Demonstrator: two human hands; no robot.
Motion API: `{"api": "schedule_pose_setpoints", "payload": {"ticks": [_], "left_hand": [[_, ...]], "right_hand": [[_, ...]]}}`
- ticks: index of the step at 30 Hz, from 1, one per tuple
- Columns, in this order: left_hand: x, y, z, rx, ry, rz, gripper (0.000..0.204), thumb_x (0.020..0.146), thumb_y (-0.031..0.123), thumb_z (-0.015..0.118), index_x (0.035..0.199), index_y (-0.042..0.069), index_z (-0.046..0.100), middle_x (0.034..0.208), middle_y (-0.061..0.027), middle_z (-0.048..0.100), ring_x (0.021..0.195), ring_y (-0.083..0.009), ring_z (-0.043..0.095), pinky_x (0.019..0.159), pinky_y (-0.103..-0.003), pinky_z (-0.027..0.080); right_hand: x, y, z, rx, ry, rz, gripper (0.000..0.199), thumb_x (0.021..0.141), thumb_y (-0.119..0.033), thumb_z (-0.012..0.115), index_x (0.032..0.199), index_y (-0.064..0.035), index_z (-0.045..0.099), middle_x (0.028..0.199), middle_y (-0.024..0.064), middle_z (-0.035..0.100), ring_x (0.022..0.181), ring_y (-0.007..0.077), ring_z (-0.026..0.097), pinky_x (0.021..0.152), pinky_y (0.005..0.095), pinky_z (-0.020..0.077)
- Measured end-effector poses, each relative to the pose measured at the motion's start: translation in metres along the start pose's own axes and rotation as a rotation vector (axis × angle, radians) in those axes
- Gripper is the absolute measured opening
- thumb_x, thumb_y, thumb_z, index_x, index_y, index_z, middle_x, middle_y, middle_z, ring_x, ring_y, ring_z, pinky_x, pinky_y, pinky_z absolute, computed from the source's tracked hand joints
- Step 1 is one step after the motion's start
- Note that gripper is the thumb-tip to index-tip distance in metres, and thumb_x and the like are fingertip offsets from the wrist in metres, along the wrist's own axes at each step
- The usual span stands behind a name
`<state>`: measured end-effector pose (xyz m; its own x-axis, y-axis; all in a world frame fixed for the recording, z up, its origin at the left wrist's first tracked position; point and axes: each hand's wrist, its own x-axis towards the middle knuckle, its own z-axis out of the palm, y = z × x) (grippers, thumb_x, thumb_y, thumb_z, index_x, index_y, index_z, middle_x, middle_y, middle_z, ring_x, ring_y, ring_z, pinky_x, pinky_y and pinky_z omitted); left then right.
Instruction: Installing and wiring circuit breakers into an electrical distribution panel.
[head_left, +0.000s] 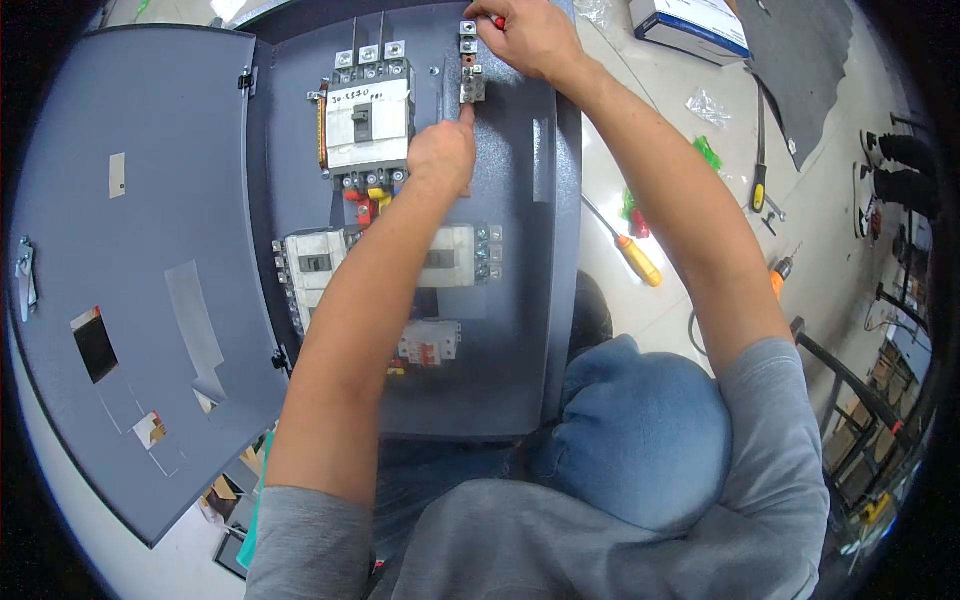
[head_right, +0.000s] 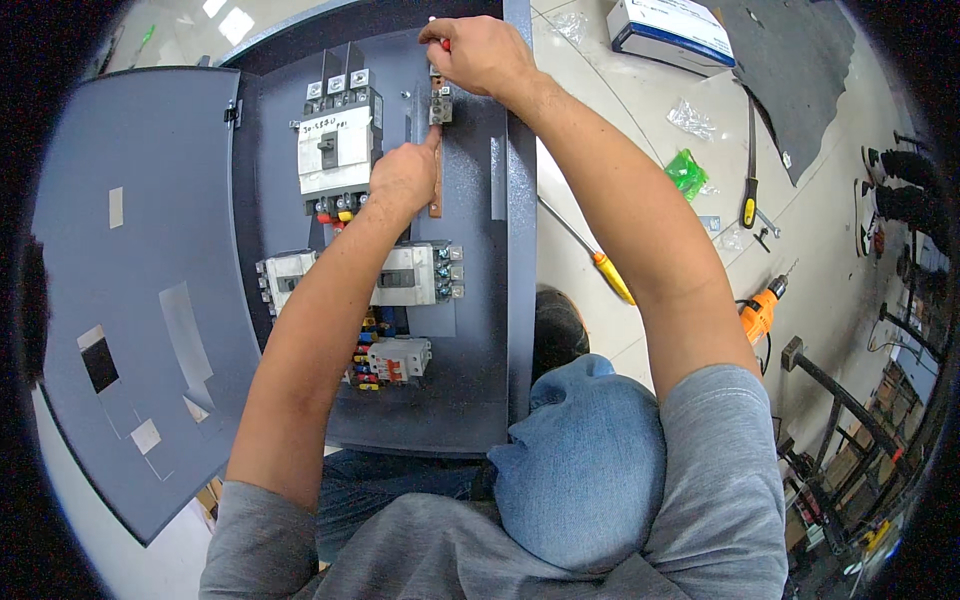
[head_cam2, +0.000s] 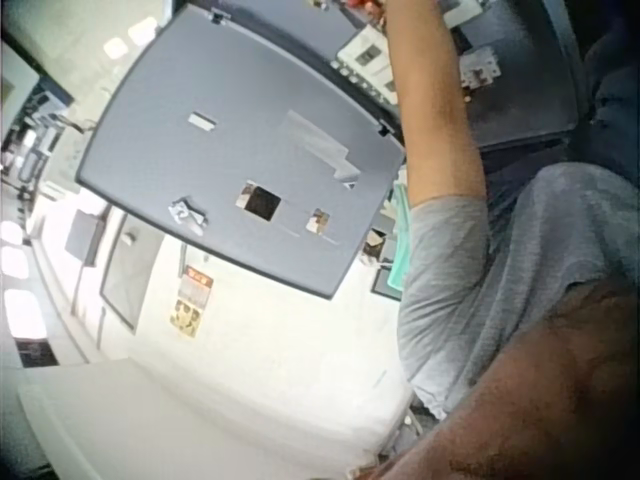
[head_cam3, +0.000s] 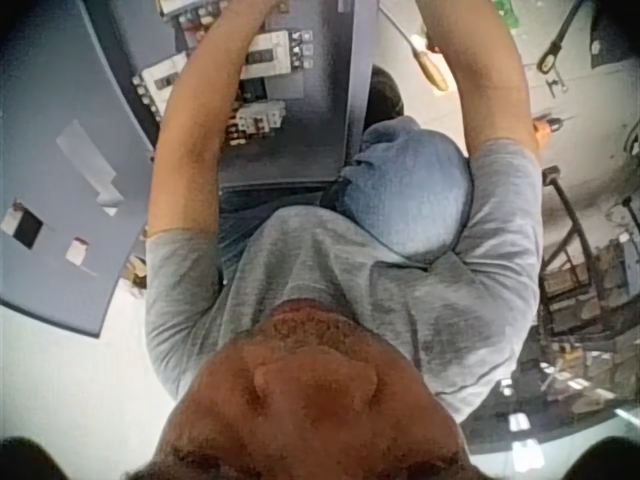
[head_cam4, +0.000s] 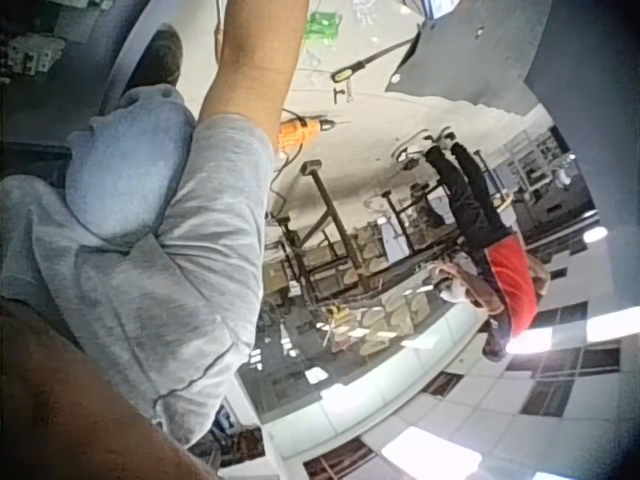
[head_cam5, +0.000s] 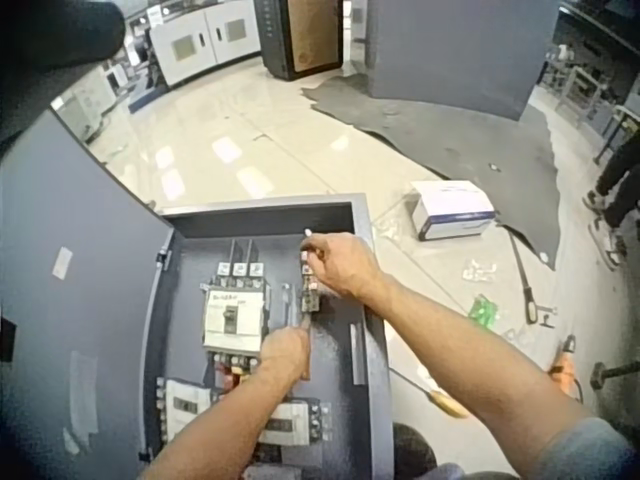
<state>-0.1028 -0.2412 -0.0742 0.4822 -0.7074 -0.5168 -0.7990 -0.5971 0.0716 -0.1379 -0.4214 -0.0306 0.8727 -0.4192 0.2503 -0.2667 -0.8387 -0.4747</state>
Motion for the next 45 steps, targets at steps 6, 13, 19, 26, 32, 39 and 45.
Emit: {"api": "schedule_pose_setpoints", "payload": {"ticks": [6,13,19,26,32,39,45], "left_hand": [[0.001,0.006,-0.003,0.010,-0.032,0.007,0.067,0.088,0.008,0.054,0.150,0.021,0.034,0.103,-0.0184,0.070,0.096,-0.0336,0.070,0.083,-0.043,0.057],[0.002,0.000,0.003,0.000,0.005,0.006,0.068,0.087,0.009,0.055,0.151,0.022,0.034,0.105,-0.0191,0.070,0.098,-0.0342,0.069,0.085,-0.044,0.056],[0.003,0.002,0.000,-0.014,0.000,0.009,0.070,0.086,0.009,0.057,0.151,0.020,0.032,0.106,-0.0187,0.070,0.098,-0.0338,0.069,0.086,-0.043,0.056],[0.002,0.002,0.002,-0.040,0.008,-0.037,0.074,0.083,0.008,0.060,0.151,0.015,0.031,0.106,-0.0182,0.070,0.098,-0.0328,0.069,0.085,-0.041,0.056],[0.003,0.000,0.002,-0.046,-0.008,-0.007,0.072,0.083,0.009,0.061,0.150,0.014,0.034,0.105,-0.0181,0.070,0.097,-0.0328,0.069,0.085,-0.042,0.056],[0.001,0.002,-0.003,-0.045,-0.029,-0.007,0.066,0.084,0.010,0.060,0.146,0.014,0.038,0.106,-0.0175,0.070,0.099,-0.0325,0.069,0.085,-0.042,0.056],[-0.002,0.005,-0.007,-0.031,-0.014,-0.004,0.054,0.090,0.010,0.051,0.144,0.014,0.043,0.108,-0.0165,0.070,0.100,-0.0319,0.069,0.084,-0.041,0.056]], "right_hand": [[0.003,0.009,0.001,-0.029,0.022,-0.099,0.024,0.091,-0.025,0.058,0.099,-0.0054,0.070,0.077,0.0162,0.069,0.074,0.0315,0.068,0.068,0.0411,0.0547],[-0.002,-0.012,-0.021,0.093,-0.022,-0.029,0.025,0.086,-0.027,0.061,0.099,-0.0081,0.071,0.087,0.0196,0.069,0.083,0.0383,0.067,0.074,0.0463,0.0541],[0.001,-0.007,-0.017,0.084,0.004,-0.074,0.026,0.085,-0.026,0.061,0.099,-0.0074,0.071,0.086,0.0196,0.069,0.082,0.0379,0.067,0.073,0.0458,0.0544],[0.002,-0.011,-0.015,0.082,-0.004,-0.035,0.024,0.085,-0.024,0.059,0.097,-0.0068,0.071,0.086,0.0200,0.069,0.082,0.0382,0.068,0.073,0.0453,0.0549],[0.001,-0.008,-0.009,0.095,0.049,-0.088,0.024,0.085,-0.022,0.057,0.097,-0.0067,0.071,0.085,0.0203,0.069,0.081,0.0384,0.068,0.073,0.0452,0.0551],[0.001,-0.007,-0.011,0.077,0.041,-0.079,0.025,0.085,-0.023,0.057,0.097,-0.0066,0.071,0.086,0.0207,0.069,0.081,0.0384,0.068,0.073,0.0456,0.0550],[0.001,-0.009,-0.015,0.067,0.006,-0.047,0.025,0.085,-0.023,0.057,0.098,-0.0064,0.071,0.086,0.0209,0.069,0.081,0.0384,0.068,0.073,0.0456,0.0551]]}}
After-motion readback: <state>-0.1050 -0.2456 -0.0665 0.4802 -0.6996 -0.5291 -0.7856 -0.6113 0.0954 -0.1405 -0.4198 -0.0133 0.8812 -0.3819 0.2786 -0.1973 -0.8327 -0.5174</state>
